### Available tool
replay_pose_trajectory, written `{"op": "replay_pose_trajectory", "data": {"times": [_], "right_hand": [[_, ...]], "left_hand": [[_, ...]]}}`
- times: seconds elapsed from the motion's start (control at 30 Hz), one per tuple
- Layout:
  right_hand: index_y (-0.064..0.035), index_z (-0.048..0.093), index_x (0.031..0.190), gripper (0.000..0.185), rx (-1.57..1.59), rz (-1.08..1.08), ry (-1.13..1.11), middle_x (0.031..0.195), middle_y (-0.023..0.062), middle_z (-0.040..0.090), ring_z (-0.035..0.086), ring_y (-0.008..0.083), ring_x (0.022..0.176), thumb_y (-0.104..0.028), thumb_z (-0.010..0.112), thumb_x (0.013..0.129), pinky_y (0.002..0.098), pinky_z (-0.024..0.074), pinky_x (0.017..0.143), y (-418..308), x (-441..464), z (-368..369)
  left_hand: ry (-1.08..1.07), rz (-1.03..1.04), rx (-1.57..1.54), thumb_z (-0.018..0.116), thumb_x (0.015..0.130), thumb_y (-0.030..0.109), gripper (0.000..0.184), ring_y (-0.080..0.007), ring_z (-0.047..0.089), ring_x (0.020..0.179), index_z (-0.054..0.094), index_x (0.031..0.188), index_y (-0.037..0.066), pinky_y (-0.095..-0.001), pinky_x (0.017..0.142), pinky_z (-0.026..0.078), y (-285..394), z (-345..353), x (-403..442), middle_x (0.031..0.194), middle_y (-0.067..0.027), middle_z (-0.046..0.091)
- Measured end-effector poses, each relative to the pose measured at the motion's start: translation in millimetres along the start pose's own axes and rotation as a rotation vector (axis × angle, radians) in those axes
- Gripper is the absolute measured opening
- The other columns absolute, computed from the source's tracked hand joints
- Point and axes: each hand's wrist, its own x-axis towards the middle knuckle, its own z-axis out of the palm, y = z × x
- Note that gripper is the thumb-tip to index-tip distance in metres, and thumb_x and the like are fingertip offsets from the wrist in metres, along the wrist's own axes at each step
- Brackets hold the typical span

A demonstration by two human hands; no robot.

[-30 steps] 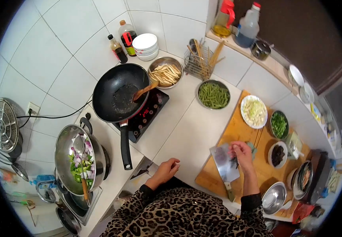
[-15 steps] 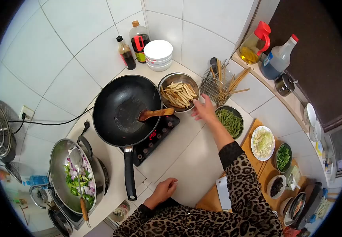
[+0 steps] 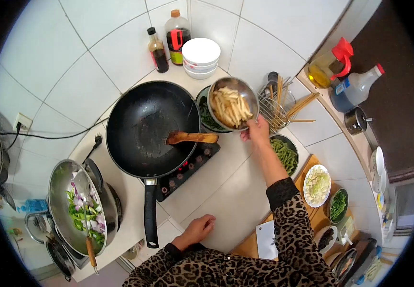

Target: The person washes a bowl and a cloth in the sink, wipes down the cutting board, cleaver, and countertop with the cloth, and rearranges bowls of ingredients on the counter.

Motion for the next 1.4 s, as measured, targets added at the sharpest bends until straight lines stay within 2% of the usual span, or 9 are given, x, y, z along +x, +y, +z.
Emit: {"op": "replay_pose_trajectory", "data": {"times": [0.17, 0.6, 0.73, 0.8, 0.87, 0.93, 1.03, 1.17, 1.4], "right_hand": [[-0.0012, 0.046, 0.092, 0.01, 0.128, -0.043, -0.017, 0.065, 0.013, 0.059, 0.052, 0.0149, 0.043, -0.006, 0.042, 0.085, 0.0252, 0.0411, 0.036, -48.6, 0.6, -10.9], [-0.0007, 0.047, 0.093, 0.011, 0.131, -0.076, -0.065, 0.065, 0.0138, 0.059, 0.052, 0.0148, 0.045, -0.008, 0.043, 0.086, 0.0242, 0.0411, 0.037, -99.9, -20.1, -11.6], [-0.0003, 0.047, 0.094, 0.013, 0.129, -0.074, -0.057, 0.065, 0.0141, 0.059, 0.051, 0.0147, 0.044, -0.01, 0.045, 0.085, 0.024, 0.0403, 0.036, -119.4, -43.2, -22.6], [-0.0007, 0.048, 0.093, 0.014, 0.136, -0.094, -0.077, 0.066, 0.0143, 0.059, 0.051, 0.0143, 0.044, -0.012, 0.046, 0.085, 0.0237, 0.0394, 0.036, -132.3, -55.2, -33.3], [-0.0003, 0.048, 0.095, 0.016, 0.136, -0.114, -0.071, 0.066, 0.0138, 0.059, 0.05, 0.014, 0.043, -0.013, 0.047, 0.085, 0.0237, 0.0386, 0.035, -145.4, -71.1, -45.1], [-0.0002, 0.049, 0.097, 0.017, 0.139, -0.127, -0.045, 0.065, 0.0129, 0.058, 0.048, 0.0139, 0.042, -0.012, 0.047, 0.084, 0.0238, 0.038, 0.035, -160.4, -86.1, -57.4], [-0.0005, 0.05, 0.097, 0.018, 0.132, -0.179, -0.084, 0.064, 0.0106, 0.057, 0.047, 0.0137, 0.041, -0.012, 0.047, 0.084, 0.0241, 0.0375, 0.034, -175.0, -102.9, -79.5], [-0.0011, 0.052, 0.096, 0.016, 0.13, -0.21, -0.075, 0.06, 0.0061, 0.053, 0.046, 0.0122, 0.038, -0.01, 0.046, 0.084, 0.0237, 0.0358, 0.031, -183.0, -113.0, -106.6], [-0.0011, 0.054, 0.099, 0.019, 0.109, -0.179, -0.002, 0.06, 0.0042, 0.053, 0.045, 0.0114, 0.036, -0.009, 0.045, 0.084, 0.0228, 0.0359, 0.028, -179.0, -108.7, -131.5]], "left_hand": [[-0.002, 0.092, -0.031, 0.051, 0.09, 0.021, 0.03, -0.0283, 0.061, 0.079, 0.051, 0.113, 0.002, -0.037, 0.071, 0.048, -5.4, 8.9, 8.8, 0.088, -0.0156, 0.062], [0.043, 0.265, -0.062, 0.051, 0.089, 0.016, 0.026, -0.0269, 0.06, 0.078, 0.052, 0.11, 0.001, -0.0351, 0.068, 0.047, 41.3, 15.5, 46.7, 0.087, -0.0152, 0.061], [0.388, 0.498, -0.009, 0.054, 0.086, 0.007, 0.023, -0.0215, 0.058, 0.072, 0.054, 0.108, 0.002, -0.0317, 0.063, 0.047, 77.9, 14.3, 102.0, 0.084, -0.0125, 0.059], [0.587, 0.478, 0.008, 0.055, 0.085, 0.006, 0.024, -0.0248, 0.058, 0.082, 0.054, 0.109, 0.003, -0.0341, 0.072, 0.047, 113.2, -2.8, 137.5, 0.092, -0.0139, 0.059], [0.878, 0.693, 0.162, 0.055, 0.083, 0.009, 0.034, -0.0344, 0.05, 0.1, 0.051, 0.117, 0.003, -0.0411, 0.086, 0.039, 132.9, -29.2, 180.6, 0.107, -0.0188, 0.054], [1.057, 0.702, 0.24, 0.057, 0.083, 0.013, 0.042, -0.0392, 0.038, 0.116, 0.046, 0.123, 0.003, -0.0464, 0.097, 0.031, 150.3, -59.7, 217.8, 0.123, -0.0212, 0.045], [1.302, 0.375, 0.393, 0.06, 0.084, 0.022, 0.05, -0.0419, 0.03, 0.123, 0.043, 0.127, 0.005, -0.0513, 0.098, 0.028, 158.3, -93.4, 266.6, 0.133, -0.0221, 0.035], [1.299, 0.165, 0.453, 0.063, 0.082, 0.031, 0.056, -0.042, 0.029, 0.124, 0.042, 0.13, 0.01, -0.0517, 0.098, 0.029, 142.9, -120.9, 304.1, 0.138, -0.0254, 0.026], [1.227, 0.093, 0.547, 0.065, 0.08, 0.027, 0.043, -0.0355, 0.042, 0.109, 0.053, 0.12, 0.014, -0.0451, 0.09, 0.038, 141.3, -134.9, 323.9, 0.123, -0.0148, 0.045]]}}
